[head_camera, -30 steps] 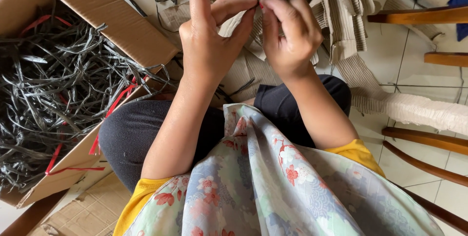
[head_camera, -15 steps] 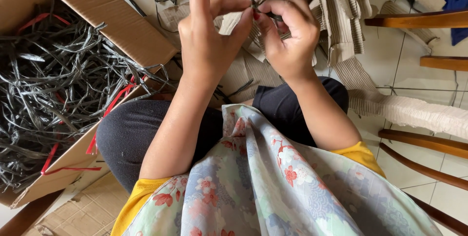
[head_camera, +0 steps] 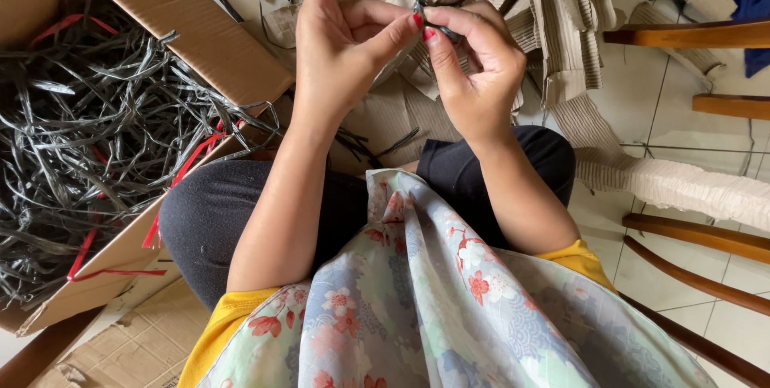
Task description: The person wraps the legs of a wooden chair with protective cardboard strips and secures them using thin black wire and light strings. They tie the materials together by hand to ensure the chair is padded.
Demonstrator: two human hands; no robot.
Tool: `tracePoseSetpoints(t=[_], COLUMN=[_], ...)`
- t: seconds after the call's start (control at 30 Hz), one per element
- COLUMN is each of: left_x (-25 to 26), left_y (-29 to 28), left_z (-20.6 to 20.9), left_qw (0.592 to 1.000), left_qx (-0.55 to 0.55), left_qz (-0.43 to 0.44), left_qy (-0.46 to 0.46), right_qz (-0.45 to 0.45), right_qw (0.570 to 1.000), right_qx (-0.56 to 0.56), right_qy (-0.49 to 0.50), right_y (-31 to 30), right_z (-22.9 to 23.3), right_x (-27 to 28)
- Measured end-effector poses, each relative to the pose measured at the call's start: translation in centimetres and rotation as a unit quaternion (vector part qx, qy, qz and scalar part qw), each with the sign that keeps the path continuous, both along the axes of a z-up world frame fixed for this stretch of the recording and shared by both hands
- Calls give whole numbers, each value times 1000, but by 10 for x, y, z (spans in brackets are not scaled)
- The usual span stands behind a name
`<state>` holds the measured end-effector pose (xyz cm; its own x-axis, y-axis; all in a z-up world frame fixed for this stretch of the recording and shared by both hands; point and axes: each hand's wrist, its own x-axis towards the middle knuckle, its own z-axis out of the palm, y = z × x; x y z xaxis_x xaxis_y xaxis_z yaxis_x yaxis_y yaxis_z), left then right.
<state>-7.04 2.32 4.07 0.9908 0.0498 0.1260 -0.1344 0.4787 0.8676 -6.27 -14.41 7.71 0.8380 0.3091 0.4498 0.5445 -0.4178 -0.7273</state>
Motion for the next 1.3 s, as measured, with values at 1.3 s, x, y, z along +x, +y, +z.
tracePoseSetpoints(t=[1.3], left_x=[-81], left_y=[-59], left_z=[-146], left_qw=[565], left_qx=[700], left_qz=[-397], left_qy=[183], right_qz=[91], right_qw=[903], right_qx=[-272], right_qy=[318], right_y=[-4], right_z=[-235], right_x=[-46])
